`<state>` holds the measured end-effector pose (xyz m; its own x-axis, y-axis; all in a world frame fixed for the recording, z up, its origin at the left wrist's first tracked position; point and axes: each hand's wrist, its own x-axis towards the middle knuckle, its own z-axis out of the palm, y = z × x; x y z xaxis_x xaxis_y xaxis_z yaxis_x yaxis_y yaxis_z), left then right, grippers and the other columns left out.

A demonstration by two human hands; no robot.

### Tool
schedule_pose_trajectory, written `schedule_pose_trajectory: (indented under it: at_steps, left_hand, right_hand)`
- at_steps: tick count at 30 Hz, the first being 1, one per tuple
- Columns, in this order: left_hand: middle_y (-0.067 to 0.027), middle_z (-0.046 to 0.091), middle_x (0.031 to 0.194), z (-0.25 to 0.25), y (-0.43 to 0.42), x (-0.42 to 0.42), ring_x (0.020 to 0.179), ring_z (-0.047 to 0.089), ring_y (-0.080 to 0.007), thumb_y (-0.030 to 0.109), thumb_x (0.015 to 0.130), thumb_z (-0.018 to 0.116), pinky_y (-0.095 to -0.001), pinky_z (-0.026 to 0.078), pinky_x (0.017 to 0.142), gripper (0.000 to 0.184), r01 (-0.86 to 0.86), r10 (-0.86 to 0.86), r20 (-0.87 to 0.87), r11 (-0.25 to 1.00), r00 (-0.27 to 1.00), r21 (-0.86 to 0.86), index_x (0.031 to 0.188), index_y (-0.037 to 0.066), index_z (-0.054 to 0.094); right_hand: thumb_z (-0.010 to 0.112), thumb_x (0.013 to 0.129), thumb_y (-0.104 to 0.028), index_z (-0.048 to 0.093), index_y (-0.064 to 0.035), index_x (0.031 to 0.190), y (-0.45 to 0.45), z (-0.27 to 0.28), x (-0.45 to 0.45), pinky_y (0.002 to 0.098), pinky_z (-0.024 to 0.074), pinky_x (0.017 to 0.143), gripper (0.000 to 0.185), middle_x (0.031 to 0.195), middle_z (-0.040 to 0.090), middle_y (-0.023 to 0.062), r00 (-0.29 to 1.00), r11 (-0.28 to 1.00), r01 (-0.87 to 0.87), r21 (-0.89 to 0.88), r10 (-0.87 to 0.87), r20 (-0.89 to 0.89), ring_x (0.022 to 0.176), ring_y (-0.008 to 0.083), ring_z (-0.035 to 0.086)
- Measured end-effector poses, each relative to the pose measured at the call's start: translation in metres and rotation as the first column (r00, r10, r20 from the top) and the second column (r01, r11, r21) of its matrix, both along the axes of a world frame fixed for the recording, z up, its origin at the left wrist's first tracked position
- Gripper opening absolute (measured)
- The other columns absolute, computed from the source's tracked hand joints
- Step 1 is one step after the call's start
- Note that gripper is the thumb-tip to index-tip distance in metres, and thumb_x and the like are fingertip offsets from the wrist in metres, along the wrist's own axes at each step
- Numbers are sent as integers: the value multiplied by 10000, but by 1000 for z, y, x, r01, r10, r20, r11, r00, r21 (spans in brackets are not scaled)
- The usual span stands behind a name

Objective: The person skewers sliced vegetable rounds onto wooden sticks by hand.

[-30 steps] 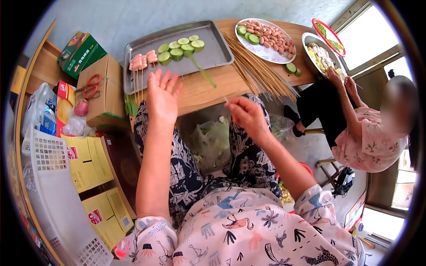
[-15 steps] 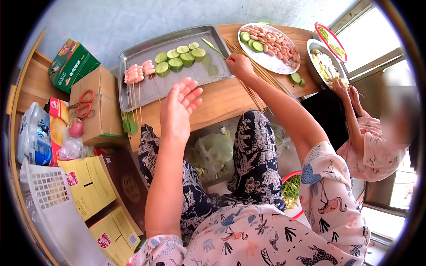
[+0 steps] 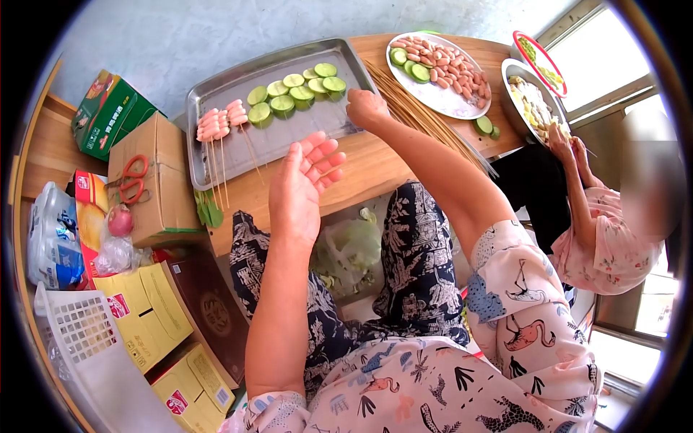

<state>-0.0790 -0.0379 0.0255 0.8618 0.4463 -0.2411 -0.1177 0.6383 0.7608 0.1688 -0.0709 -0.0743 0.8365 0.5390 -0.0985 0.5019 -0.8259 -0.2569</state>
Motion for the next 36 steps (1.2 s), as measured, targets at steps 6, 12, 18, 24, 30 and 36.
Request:
schedule_pose_trajectory:
  at_steps: [6,12,18,24,30,36]
  left_hand:
    - [-122,594,1150,-7,-4,-1,1030,583,-225,360,991,390,-353,455,887,451,28,-28,6,1000,1000,1,1239,0,504]
    - [-94,606,1098,-6,-10,2,968,587,-203,351,991,402,-344,449,872,413,57,-55,-47,997,997,46,1200,16,525]
    - [-101,605,1059,-2,-20,10,925,592,-205,343,990,406,-347,467,842,405,94,-89,-91,994,992,54,1177,6,533]
    - [-120,609,1019,0,-25,13,879,599,-210,329,988,406,-351,484,818,411,94,-87,-126,994,988,50,1162,-21,535]
    - [-119,623,1003,0,-28,13,866,616,-222,309,982,407,-357,485,809,399,92,-85,-147,995,986,42,1144,-25,554]
    - [-132,626,1018,0,-31,12,884,627,-236,313,983,411,-365,486,822,412,125,-119,-163,992,979,25,1150,-37,551]
  right_hand:
    - [555,835,-244,658,-116,908,-34,11,16,434,490,721,180,867,667,138,994,959,-56,276,29,104,840,328,632]
    - [537,833,-217,658,-134,930,-83,14,73,420,491,767,176,976,654,124,972,896,-30,443,-78,223,901,312,623]
    - [560,810,-190,636,-118,1013,-116,8,109,461,429,895,229,1116,583,133,967,963,96,252,-150,207,1116,316,522]
    - [530,809,-170,618,-76,990,-95,-8,146,466,423,907,222,1121,575,162,962,978,-37,205,-21,272,1107,318,533]
    - [458,821,-116,588,-36,1017,-57,-18,187,460,441,893,248,1158,564,194,990,968,-54,243,20,139,1069,368,560]
    - [466,834,-126,593,-40,1114,-27,-34,232,457,434,935,319,1245,546,179,964,994,-95,62,76,256,1142,363,540]
